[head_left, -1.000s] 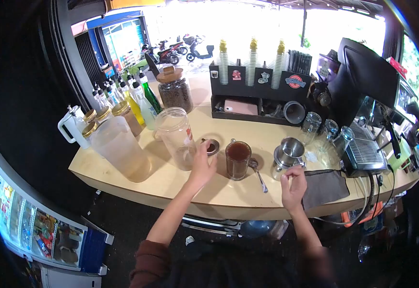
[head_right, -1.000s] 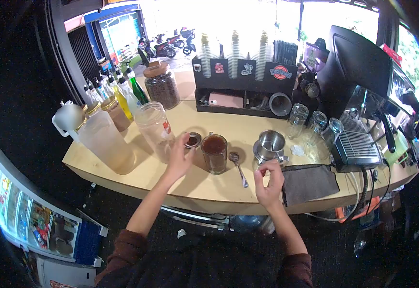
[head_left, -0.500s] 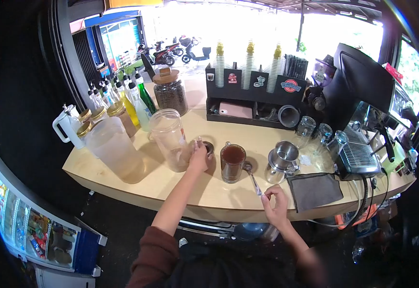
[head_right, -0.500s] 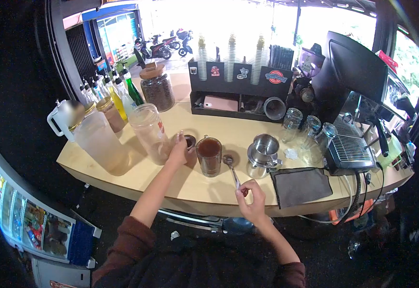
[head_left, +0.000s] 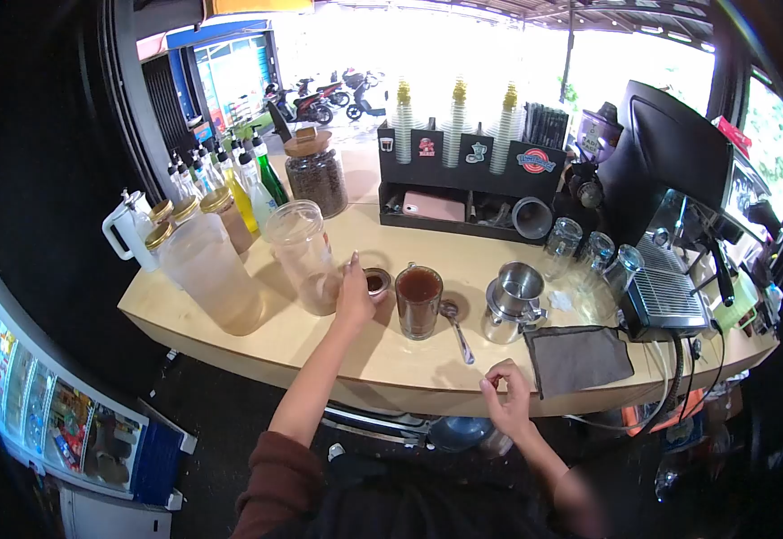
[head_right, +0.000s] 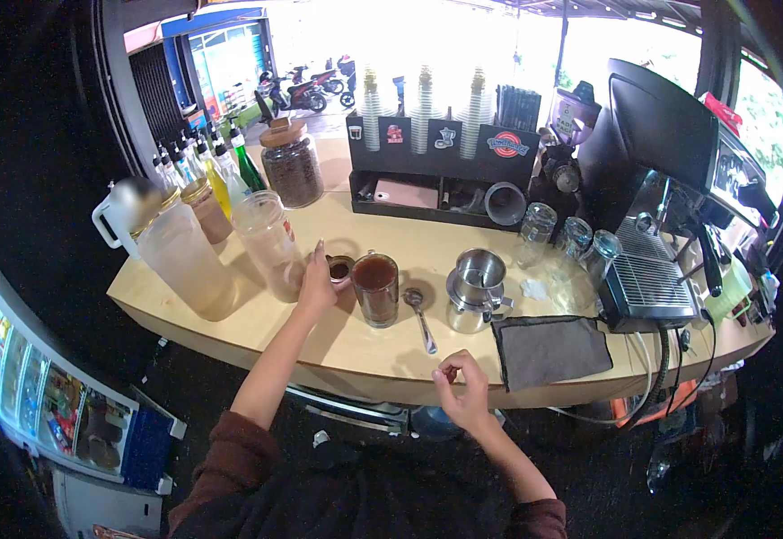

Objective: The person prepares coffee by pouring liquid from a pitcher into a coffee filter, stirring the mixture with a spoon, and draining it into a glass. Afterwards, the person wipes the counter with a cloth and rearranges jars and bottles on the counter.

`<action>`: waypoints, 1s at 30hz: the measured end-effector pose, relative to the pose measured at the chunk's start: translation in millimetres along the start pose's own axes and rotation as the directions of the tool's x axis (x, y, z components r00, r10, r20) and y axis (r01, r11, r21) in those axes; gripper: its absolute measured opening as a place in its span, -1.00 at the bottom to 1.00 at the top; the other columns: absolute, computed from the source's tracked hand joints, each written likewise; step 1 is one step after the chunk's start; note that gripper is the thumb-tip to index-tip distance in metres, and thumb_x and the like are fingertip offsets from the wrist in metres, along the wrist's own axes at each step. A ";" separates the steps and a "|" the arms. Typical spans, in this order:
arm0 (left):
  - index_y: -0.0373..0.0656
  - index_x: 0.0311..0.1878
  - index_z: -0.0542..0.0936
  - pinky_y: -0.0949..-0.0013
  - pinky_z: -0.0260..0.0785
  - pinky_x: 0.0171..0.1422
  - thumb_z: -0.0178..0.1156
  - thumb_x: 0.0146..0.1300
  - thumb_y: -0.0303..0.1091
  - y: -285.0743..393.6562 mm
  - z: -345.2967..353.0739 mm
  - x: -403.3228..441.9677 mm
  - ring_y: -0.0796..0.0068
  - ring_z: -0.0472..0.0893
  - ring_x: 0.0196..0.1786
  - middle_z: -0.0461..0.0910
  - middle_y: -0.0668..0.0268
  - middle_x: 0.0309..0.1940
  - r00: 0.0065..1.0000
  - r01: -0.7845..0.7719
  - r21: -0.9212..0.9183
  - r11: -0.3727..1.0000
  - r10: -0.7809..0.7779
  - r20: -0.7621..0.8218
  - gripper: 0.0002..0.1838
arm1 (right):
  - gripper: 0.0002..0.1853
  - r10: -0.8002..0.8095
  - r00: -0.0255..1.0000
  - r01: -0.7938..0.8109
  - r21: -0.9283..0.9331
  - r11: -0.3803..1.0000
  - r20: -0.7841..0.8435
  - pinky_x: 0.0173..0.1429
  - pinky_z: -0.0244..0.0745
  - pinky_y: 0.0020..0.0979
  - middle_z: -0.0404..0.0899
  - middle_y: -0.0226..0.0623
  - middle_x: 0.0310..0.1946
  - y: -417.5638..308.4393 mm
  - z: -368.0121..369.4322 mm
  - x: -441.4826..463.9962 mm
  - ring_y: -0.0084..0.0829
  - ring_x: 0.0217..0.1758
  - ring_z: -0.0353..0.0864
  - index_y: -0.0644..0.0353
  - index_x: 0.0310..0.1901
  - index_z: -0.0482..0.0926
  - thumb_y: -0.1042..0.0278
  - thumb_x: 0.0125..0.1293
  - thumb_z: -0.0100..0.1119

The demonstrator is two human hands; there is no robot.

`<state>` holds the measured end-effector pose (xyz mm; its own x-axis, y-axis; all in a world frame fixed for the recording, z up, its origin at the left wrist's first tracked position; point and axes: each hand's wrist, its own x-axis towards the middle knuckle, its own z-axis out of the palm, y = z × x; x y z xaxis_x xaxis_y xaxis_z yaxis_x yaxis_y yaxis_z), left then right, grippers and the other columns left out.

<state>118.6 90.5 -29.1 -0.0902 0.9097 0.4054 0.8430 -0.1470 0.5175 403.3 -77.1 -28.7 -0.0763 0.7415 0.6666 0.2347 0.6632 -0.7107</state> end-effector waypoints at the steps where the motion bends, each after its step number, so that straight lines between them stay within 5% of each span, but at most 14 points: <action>1: -0.37 0.43 -0.09 0.10 0.32 0.29 0.46 -0.06 -0.29 6.3 -7.0 -6.7 -0.16 0.34 0.27 0.18 -0.27 0.28 1.000 0.011 0.005 1.000 -0.011 -0.006 0.11 | -0.87 -0.002 1.000 0.002 0.008 1.000 0.010 -0.34 0.35 -0.51 0.42 -0.29 -0.45 0.9 0.1 -0.6 -0.53 -0.44 0.39 0.28 -0.30 0.42 0.60 0.19 0.18; 6: -0.36 0.43 -0.07 0.11 0.29 0.30 0.47 -0.09 -0.34 31.2 -40.3 -45.4 -0.14 0.37 0.23 0.28 -0.17 0.17 0.999 -0.029 -0.049 0.998 0.027 -0.025 0.10 | -0.87 0.020 0.995 -0.029 0.082 0.996 0.103 -0.34 0.35 -0.52 0.43 -0.30 -0.45 2.4 6.1 -2.7 -0.53 -0.44 0.40 0.28 -0.29 0.43 0.59 0.19 0.19; 13: -0.31 0.43 -0.08 0.14 0.30 0.30 0.46 -0.10 -0.36 54.2 -92.9 -94.6 -0.06 0.40 0.23 0.25 -0.14 0.25 1.000 0.013 -0.190 0.982 -0.011 0.011 0.11 | -0.89 0.120 0.954 -0.179 0.200 0.963 0.274 -0.30 0.35 -0.54 0.41 -0.37 -0.45 1.4 29.6 -0.7 -0.59 -0.41 0.40 0.28 -0.28 0.43 0.58 0.23 0.18; 21: -0.23 0.46 -0.13 0.16 0.32 0.31 0.50 -0.13 -0.35 76.1 -143.9 -138.6 0.04 0.45 0.23 0.26 -0.04 0.28 0.978 -0.045 -0.402 0.915 0.123 0.171 0.18 | -0.88 0.353 0.786 -0.565 0.359 0.743 0.507 -0.28 0.30 -0.63 0.47 -0.52 -0.39 -16.8 57.6 22.5 -0.74 -0.37 0.37 0.27 -0.16 0.50 0.40 0.38 0.11; 27: -0.14 0.47 -0.12 0.11 0.24 0.40 0.54 -0.21 -0.36 69.0 -171.2 -167.3 0.08 0.39 0.32 0.24 -0.01 0.31 0.919 -0.018 -0.528 0.849 0.222 0.326 0.24 | -0.75 0.397 0.695 -0.676 0.357 0.645 0.599 -0.45 0.28 -0.63 0.48 -0.49 -0.47 -29.0 83.2 44.5 -0.71 -0.55 0.35 0.25 -0.19 0.54 0.22 0.45 0.02; 30: -0.12 0.49 -0.15 0.12 0.18 0.43 0.53 -0.25 -0.41 62.5 -187.8 -182.8 0.11 0.37 0.35 0.24 0.03 0.33 0.874 -0.052 -0.538 0.841 0.299 0.384 0.27 | -0.76 0.367 0.588 -0.783 0.393 0.482 0.721 -0.54 0.22 -0.65 0.46 -0.50 -0.53 -45.3 96.4 44.6 -0.75 -0.60 0.29 0.24 -0.26 0.55 0.22 0.41 0.07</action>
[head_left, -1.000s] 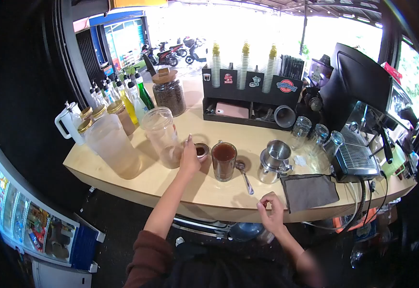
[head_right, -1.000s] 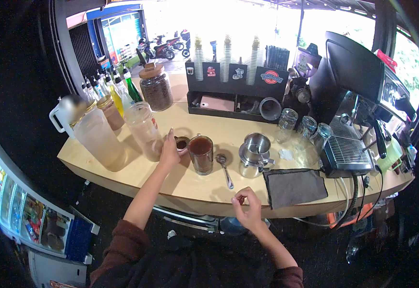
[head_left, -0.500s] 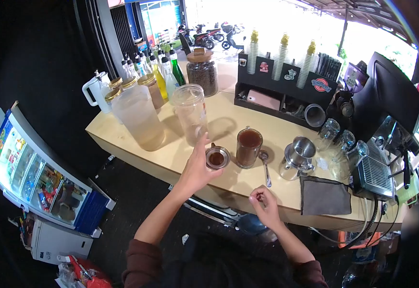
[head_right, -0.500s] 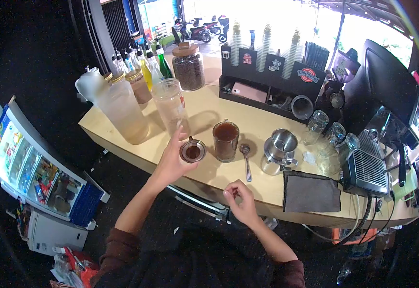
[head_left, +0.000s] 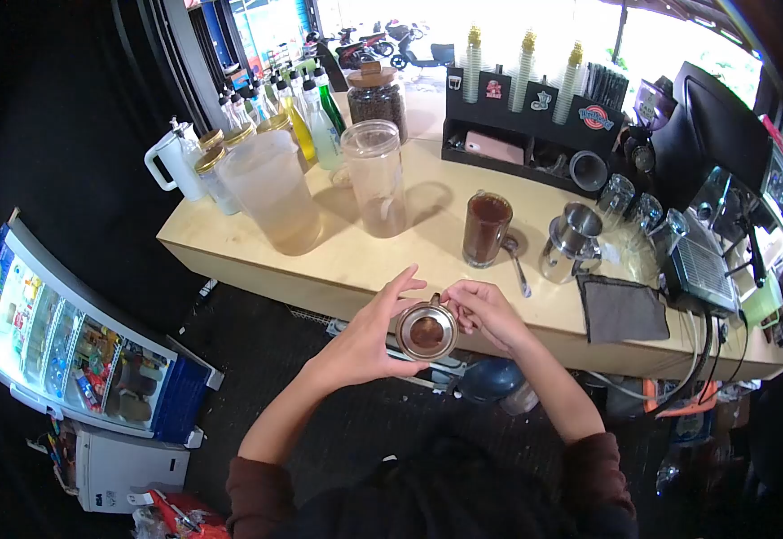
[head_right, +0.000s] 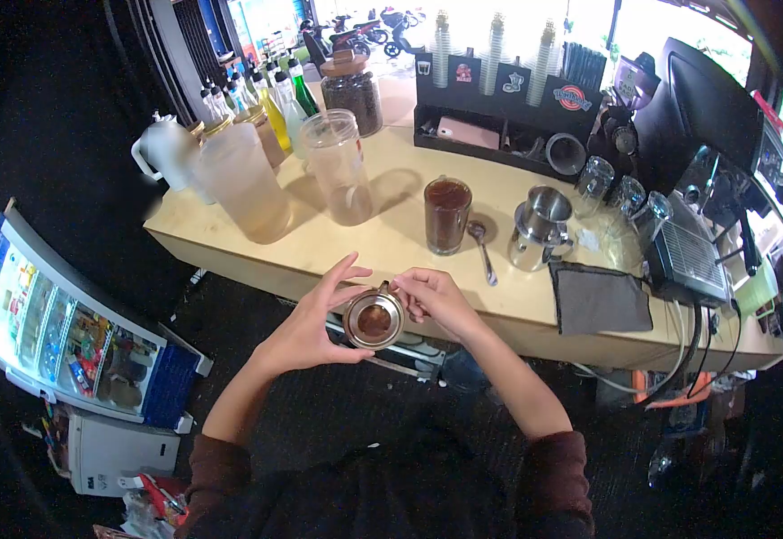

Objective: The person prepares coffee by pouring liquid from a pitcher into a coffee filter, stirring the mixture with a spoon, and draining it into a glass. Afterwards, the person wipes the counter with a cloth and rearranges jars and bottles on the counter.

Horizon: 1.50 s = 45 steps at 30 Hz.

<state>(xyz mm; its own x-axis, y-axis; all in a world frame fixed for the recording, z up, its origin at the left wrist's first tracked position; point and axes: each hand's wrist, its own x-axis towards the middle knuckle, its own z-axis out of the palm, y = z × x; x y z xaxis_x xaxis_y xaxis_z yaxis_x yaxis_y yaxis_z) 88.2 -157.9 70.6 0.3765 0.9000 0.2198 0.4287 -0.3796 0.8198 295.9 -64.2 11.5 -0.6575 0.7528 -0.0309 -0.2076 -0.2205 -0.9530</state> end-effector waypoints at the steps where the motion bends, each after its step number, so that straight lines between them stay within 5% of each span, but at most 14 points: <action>1: -0.12 0.49 -0.15 0.12 0.18 0.43 0.53 -0.25 -0.41 -0.2 -3.0 -7.2 0.11 0.37 0.35 0.24 0.03 0.33 1.000 0.002 -0.006 1.000 -0.002 0.008 0.27 | -0.76 0.005 1.000 -0.005 0.004 1.000 -0.009 -0.54 0.22 -0.65 0.46 -0.50 -0.53 -0.1 8.8 -0.6 -0.75 -0.60 0.29 0.24 -0.26 0.55 0.22 0.41 0.07; 4: -0.09 0.49 -0.16 0.12 0.21 0.41 0.52 -0.23 -0.42 -0.5 -8.1 -31.2 0.11 0.37 0.34 0.23 0.03 0.34 0.996 -0.079 0.037 0.996 0.077 0.051 0.27 | -0.74 0.137 0.991 -0.136 0.029 0.990 0.001 -0.63 0.14 -0.66 0.40 -0.51 -0.65 3.9 35.7 -8.4 -0.74 -0.72 0.23 0.19 -0.46 0.47 0.29 0.39 0.10; 8: -0.06 0.50 -0.15 0.11 0.22 0.41 0.53 -0.23 -0.41 2.1 -15.2 -61.8 0.10 0.40 0.32 0.21 0.04 0.35 0.992 -0.064 -0.024 0.998 0.067 0.110 0.27 | -0.78 0.167 0.984 -0.173 0.088 0.981 0.068 -0.63 0.12 -0.64 0.43 -0.49 -0.62 22.3 56.7 -23.5 -0.74 -0.70 0.25 0.21 -0.43 0.52 0.30 0.36 0.15; 15: -0.10 0.49 -0.14 0.09 0.16 0.44 0.56 -0.25 -0.35 -19.1 -11.9 -99.6 0.10 0.34 0.36 0.21 0.02 0.36 0.978 -0.100 -0.091 0.991 0.114 0.174 0.29 | -0.81 0.106 0.988 -0.098 0.078 0.992 -0.109 -0.62 0.13 -0.66 0.44 -0.48 -0.61 52.4 91.7 -57.6 -0.74 -0.68 0.27 0.23 -0.41 0.52 0.35 0.35 0.17; 18: -0.16 0.48 -0.09 0.05 0.06 0.48 0.60 -0.28 -0.22 -36.4 -7.4 -115.3 0.13 0.27 0.40 0.21 0.01 0.37 0.990 -0.094 -0.113 0.989 0.104 0.093 0.30 | -0.82 0.087 0.983 -0.072 0.095 0.993 -0.164 -0.60 0.15 -0.65 0.43 -0.50 -0.61 74.0 93.2 -68.3 -0.74 -0.66 0.27 0.22 -0.39 0.53 0.35 0.35 0.16; 23: -0.18 0.46 -0.01 0.09 0.19 0.40 0.47 -0.01 -0.29 -104.6 15.5 -144.4 0.16 0.38 0.32 0.28 0.02 0.32 0.998 0.005 -0.226 0.974 -0.018 -0.057 0.06 | -0.82 0.092 0.957 -0.052 0.148 0.988 -0.276 -0.57 0.17 -0.62 0.42 -0.51 -0.62 127.6 80.6 -90.1 -0.72 -0.64 0.28 0.20 -0.39 0.53 0.33 0.36 0.15; 30: -0.20 0.40 0.15 0.19 0.29 0.32 0.34 0.14 -0.39 -206.2 80.1 -156.1 0.25 0.49 0.18 0.41 0.06 0.21 0.938 0.159 -0.281 0.946 -0.234 -0.255 -0.20 | -0.76 0.107 0.795 -0.024 0.146 0.989 -0.598 -0.53 0.30 -0.55 0.46 -0.45 -0.61 231.1 37.8 -112.0 -0.64 -0.64 0.37 0.20 -0.42 0.51 0.26 0.37 0.15; 43: -0.24 0.32 0.25 0.24 0.35 0.23 0.29 0.20 -0.37 -346.6 175.7 -129.7 0.27 0.52 0.11 0.46 0.06 0.14 0.888 0.330 -0.326 0.886 -0.408 -0.210 -0.34 | -0.74 0.066 0.621 -0.116 -0.008 0.993 -0.781 -0.46 0.47 -0.54 0.53 -0.40 -0.55 409.9 -94.6 -9.1 -0.59 -0.57 0.49 0.26 -0.39 0.54 0.24 0.35 0.18; 45: -0.24 0.32 0.26 0.23 0.35 0.22 0.29 0.21 -0.35 -354.6 180.1 -128.7 0.26 0.52 0.10 0.47 0.05 0.13 0.885 0.363 -0.317 0.876 -0.431 -0.178 -0.35 | -0.70 0.070 0.496 -0.045 0.055 0.997 -0.865 -0.54 0.51 -0.44 0.55 -0.32 -0.63 420.5 -100.4 21.0 -0.55 -0.65 0.52 0.28 -0.53 0.52 0.30 0.34 0.19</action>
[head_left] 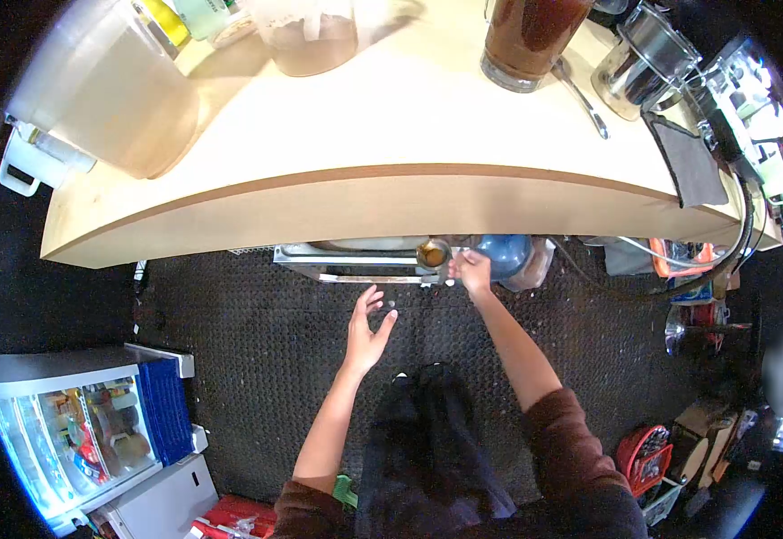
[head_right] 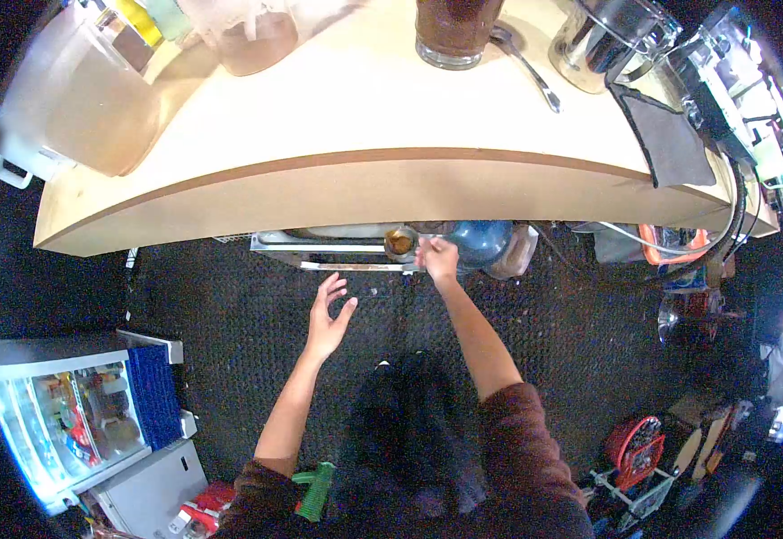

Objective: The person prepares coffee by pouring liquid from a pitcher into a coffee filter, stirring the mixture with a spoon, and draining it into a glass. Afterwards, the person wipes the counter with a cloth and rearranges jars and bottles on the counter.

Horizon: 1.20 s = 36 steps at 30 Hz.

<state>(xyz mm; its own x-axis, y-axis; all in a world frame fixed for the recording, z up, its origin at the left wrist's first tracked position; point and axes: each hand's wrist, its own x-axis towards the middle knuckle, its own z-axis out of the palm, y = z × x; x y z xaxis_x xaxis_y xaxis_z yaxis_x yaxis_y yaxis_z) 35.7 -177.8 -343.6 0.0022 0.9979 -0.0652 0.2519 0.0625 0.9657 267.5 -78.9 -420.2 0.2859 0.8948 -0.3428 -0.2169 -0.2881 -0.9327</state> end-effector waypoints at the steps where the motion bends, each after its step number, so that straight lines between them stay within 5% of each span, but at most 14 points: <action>1: -0.24 0.32 0.26 0.23 0.35 0.22 0.29 0.21 -0.35 -2.5 0.8 1.0 0.26 0.52 0.10 0.47 0.05 0.13 1.000 0.002 0.001 1.000 -0.002 0.002 -0.35 | -0.75 0.014 1.000 -0.017 -0.112 0.994 -0.021 -0.49 0.55 -0.38 0.59 -0.22 -0.55 0.9 8.8 8.9 -0.44 -0.57 0.59 0.32 -0.45 0.54 0.34 0.32 0.19; 3: -0.24 0.31 0.27 0.23 0.35 0.22 0.29 0.21 -0.34 -8.2 -1.1 2.1 0.26 0.52 0.09 0.48 0.05 0.13 0.999 0.040 -0.018 0.999 -0.040 -0.007 -0.36 | -0.79 0.030 0.999 -0.039 -0.218 0.975 -0.041 -0.43 0.59 -0.33 0.63 -0.11 -0.47 0.9 19.6 24.0 -0.34 -0.50 0.65 0.37 -0.38 0.55 0.37 0.30 0.19; 4: -0.24 0.31 0.27 0.23 0.35 0.22 0.29 0.21 -0.34 -11.1 -3.1 2.9 0.26 0.52 0.09 0.48 0.05 0.13 0.999 0.043 -0.014 0.999 -0.043 -0.007 -0.36 | -0.82 -0.261 0.963 0.255 -0.577 0.776 0.074 -0.38 0.61 -0.25 0.62 -0.02 -0.48 0.4 23.1 30.2 -0.19 -0.46 0.67 0.38 -0.39 0.56 0.42 0.27 0.15; 5: -0.23 0.31 0.27 0.24 0.35 0.22 0.29 0.21 -0.34 -13.6 -4.4 3.4 0.27 0.53 0.09 0.48 0.06 0.12 0.999 0.043 -0.019 0.999 -0.043 -0.014 -0.36 | -0.85 -0.459 0.841 0.478 -0.793 0.378 0.288 -0.34 0.63 -0.17 0.62 0.08 -0.49 0.3 26.1 34.2 -0.05 -0.43 0.68 0.39 -0.40 0.56 0.47 0.24 0.11; 10: -0.23 0.31 0.28 0.24 0.36 0.21 0.29 0.21 -0.33 -18.2 -9.2 0.4 0.28 0.53 0.08 0.48 0.08 0.12 0.998 0.049 -0.013 0.999 -0.049 -0.028 -0.37 | -0.79 -0.177 0.812 0.561 -0.828 -0.025 0.555 -0.17 0.63 -0.11 0.61 0.14 -0.33 -14.8 41.4 34.1 0.04 -0.28 0.66 0.38 -0.21 0.55 0.48 0.18 -0.01; 15: -0.22 0.30 0.30 0.26 0.36 0.21 0.28 0.22 -0.31 -22.2 -4.1 2.3 0.29 0.53 0.08 0.49 0.09 0.11 0.997 0.071 -0.019 0.997 -0.071 -0.042 -0.39 | -0.68 -0.096 0.467 0.795 -0.465 -0.389 0.879 -0.20 0.64 -0.19 0.61 0.05 -0.18 -20.8 42.8 37.0 -0.10 -0.22 0.69 0.33 -0.03 0.48 0.49 0.17 -0.03; 19: -0.22 0.29 0.30 0.26 0.36 0.21 0.28 0.22 -0.31 -22.7 3.0 0.8 0.29 0.53 0.08 0.49 0.10 0.11 0.997 0.067 -0.048 0.997 -0.069 -0.037 -0.39 | -0.69 -0.019 0.517 0.800 -0.491 -0.346 0.856 -0.28 0.64 -0.20 0.64 0.01 -0.29 -21.8 39.4 27.9 -0.14 -0.31 0.70 0.33 -0.03 0.48 0.45 0.20 -0.04; 21: -0.22 0.29 0.31 0.26 0.36 0.22 0.28 0.22 -0.34 -20.0 4.4 -1.6 0.31 0.53 0.08 0.49 0.10 0.11 0.997 0.069 -0.072 0.995 -0.072 -0.035 -0.41 | -0.79 -0.314 0.777 0.553 -0.830 -0.071 0.545 -0.35 0.63 -0.23 0.62 -0.04 -0.48 -9.8 37.5 25.7 -0.23 -0.45 0.70 0.35 -0.14 0.51 0.44 0.23 0.05; 22: -0.22 0.29 0.31 0.26 0.36 0.22 0.28 0.22 -0.34 -21.2 5.3 -3.1 0.31 0.53 0.08 0.49 0.10 0.11 0.997 0.067 -0.073 0.995 -0.069 -0.033 -0.41 | -0.79 -0.316 0.778 0.551 -0.831 -0.072 0.543 -0.35 0.63 -0.23 0.62 -0.04 -0.48 -2.6 34.0 21.4 -0.23 -0.45 0.70 0.35 -0.14 0.51 0.44 0.23 0.05; 24: -0.21 0.29 0.30 0.27 0.35 0.24 0.25 0.24 -0.37 -21.9 7.7 -7.6 0.32 0.52 0.10 0.48 0.09 0.12 0.994 0.085 -0.159 0.984 -0.093 -0.048 -0.43 | -0.85 -0.288 0.956 0.273 -0.550 0.789 0.061 -0.40 0.65 -0.32 0.59 -0.19 -0.58 8.9 24.8 3.8 -0.32 -0.51 0.67 0.33 -0.39 0.57 0.57 0.27 0.00; 25: -0.21 0.29 0.30 0.27 0.35 0.24 0.25 0.24 -0.37 -20.6 8.2 -10.1 0.32 0.52 0.10 0.48 0.09 0.12 0.995 0.078 -0.161 0.984 -0.086 -0.048 -0.43 | -0.90 -0.051 0.998 0.043 -0.239 0.970 -0.027 -0.40 0.68 -0.35 0.60 -0.21 -0.52 7.1 23.0 -8.1 -0.39 -0.50 0.66 0.33 -0.36 0.56 0.65 0.24 0.02; 26: -0.20 0.30 0.29 0.27 0.34 0.25 0.24 0.26 -0.39 -18.3 8.6 -13.7 0.33 0.52 0.11 0.46 0.09 0.14 0.993 0.095 -0.200 0.975 -0.107 -0.046 -0.44 | -0.96 0.127 0.990 -0.124 0.056 0.991 -0.055 -0.36 0.70 -0.30 0.61 -0.14 -0.43 5.7 21.9 -20.7 -0.33 -0.48 0.66 0.35 -0.33 0.53 0.56 0.25 0.14; 29: -0.19 0.31 0.28 0.27 0.33 0.27 0.21 0.29 -0.40 -8.9 8.5 -24.8 0.33 0.51 0.13 0.43 0.09 0.16 0.991 0.115 -0.292 0.949 -0.132 -0.038 -0.45 | -0.87 0.283 0.959 -0.269 0.368 0.890 0.018 -0.13 0.67 -0.25 0.62 -0.13 -0.35 -14.8 11.2 -68.3 -0.28 -0.29 0.68 0.30 -0.28 0.51 0.42 0.28 0.22; 36: -0.15 0.32 0.27 0.35 0.32 0.28 0.18 0.32 -0.39 64.6 0.6 -51.2 0.37 0.49 0.17 0.39 0.11 0.21 0.994 0.088 -0.414 0.906 -0.108 -0.025 -0.47 | -0.89 0.172 0.966 -0.249 0.518 0.818 0.194 -0.06 0.56 -0.39 0.61 -0.25 -0.31 -131.5 -33.6 -186.7 -0.41 -0.22 0.62 0.26 -0.21 0.51 0.41 0.33 0.15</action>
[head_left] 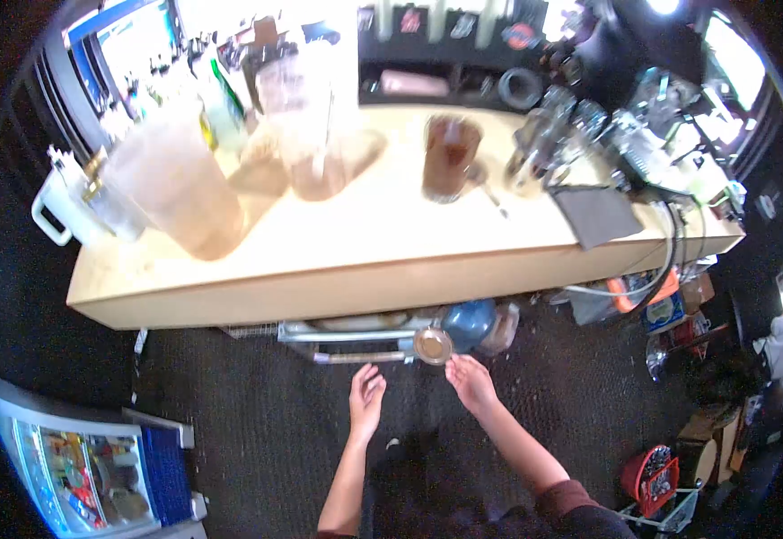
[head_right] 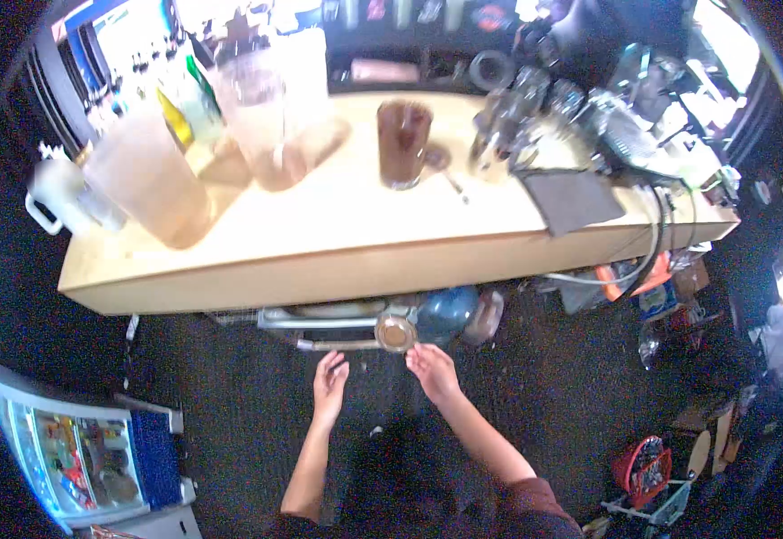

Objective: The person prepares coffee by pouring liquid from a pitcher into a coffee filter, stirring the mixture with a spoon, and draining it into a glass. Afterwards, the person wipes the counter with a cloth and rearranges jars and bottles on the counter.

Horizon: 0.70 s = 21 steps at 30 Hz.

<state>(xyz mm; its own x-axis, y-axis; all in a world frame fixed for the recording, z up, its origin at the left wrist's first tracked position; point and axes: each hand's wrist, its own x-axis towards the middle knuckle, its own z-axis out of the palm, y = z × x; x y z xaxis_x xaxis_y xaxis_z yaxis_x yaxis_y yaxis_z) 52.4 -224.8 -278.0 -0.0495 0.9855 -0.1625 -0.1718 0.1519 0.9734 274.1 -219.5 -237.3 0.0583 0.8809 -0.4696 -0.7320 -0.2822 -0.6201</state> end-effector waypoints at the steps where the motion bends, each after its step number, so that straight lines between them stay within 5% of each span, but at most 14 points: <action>1: -0.18 0.31 0.28 0.38 0.32 0.28 0.17 0.33 -0.39 18.0 5.6 -5.4 0.40 0.49 0.17 0.39 0.12 0.21 1.000 -0.018 -0.043 0.999 0.018 0.018 -0.48 | -0.90 -0.043 0.998 0.042 -0.010 0.999 -0.041 -0.17 0.52 -0.42 0.61 -0.26 -0.34 -18.7 13.5 -18.9 -0.45 -0.32 0.58 0.27 -0.22 0.52 0.42 0.33 0.14; 9: -0.26 0.28 0.32 0.34 0.32 0.29 0.15 0.34 -0.39 89.1 50.3 -2.6 0.38 0.50 0.16 0.43 0.12 0.17 0.963 -0.191 -0.081 0.978 0.203 0.177 -0.52 | -0.93 -0.316 0.946 0.315 0.033 0.949 0.077 -0.49 0.18 -0.59 0.54 -0.32 -0.46 -136.4 35.7 -88.1 -0.62 -0.57 0.34 0.26 -0.29 0.53 0.46 0.33 0.09; 17: -0.25 0.24 0.35 0.33 0.33 0.26 0.18 0.31 -0.42 186.9 124.6 34.9 0.36 0.51 0.16 0.44 0.16 0.16 0.883 -0.326 -0.075 0.942 0.332 0.333 -0.54 | -0.89 -0.603 0.780 0.624 -0.134 0.770 0.171 -0.44 0.28 -0.61 0.57 -0.37 -0.42 -253.3 92.2 -85.9 -0.64 -0.50 0.43 0.25 -0.20 0.51 0.40 0.34 0.13; 21: -0.26 0.23 0.35 0.26 0.36 0.24 0.21 0.27 -0.39 244.7 173.1 62.7 0.34 0.51 0.16 0.44 0.15 0.16 0.759 -0.548 -0.006 0.837 0.500 0.417 -0.52 | -0.89 -0.735 0.610 0.793 -0.239 0.561 0.297 -0.54 0.21 -0.64 0.60 -0.36 -0.46 -320.3 118.7 -39.5 -0.70 -0.61 0.35 0.28 -0.25 0.55 0.42 0.32 0.18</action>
<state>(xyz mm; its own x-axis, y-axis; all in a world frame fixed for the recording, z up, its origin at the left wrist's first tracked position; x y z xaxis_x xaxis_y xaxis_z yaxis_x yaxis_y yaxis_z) 177.6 -112.6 -22.0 0.2873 0.8557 0.4304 -0.1223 -0.4129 0.9025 425.6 -118.8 54.5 0.3715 0.8574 0.3561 -0.2020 0.4490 -0.8704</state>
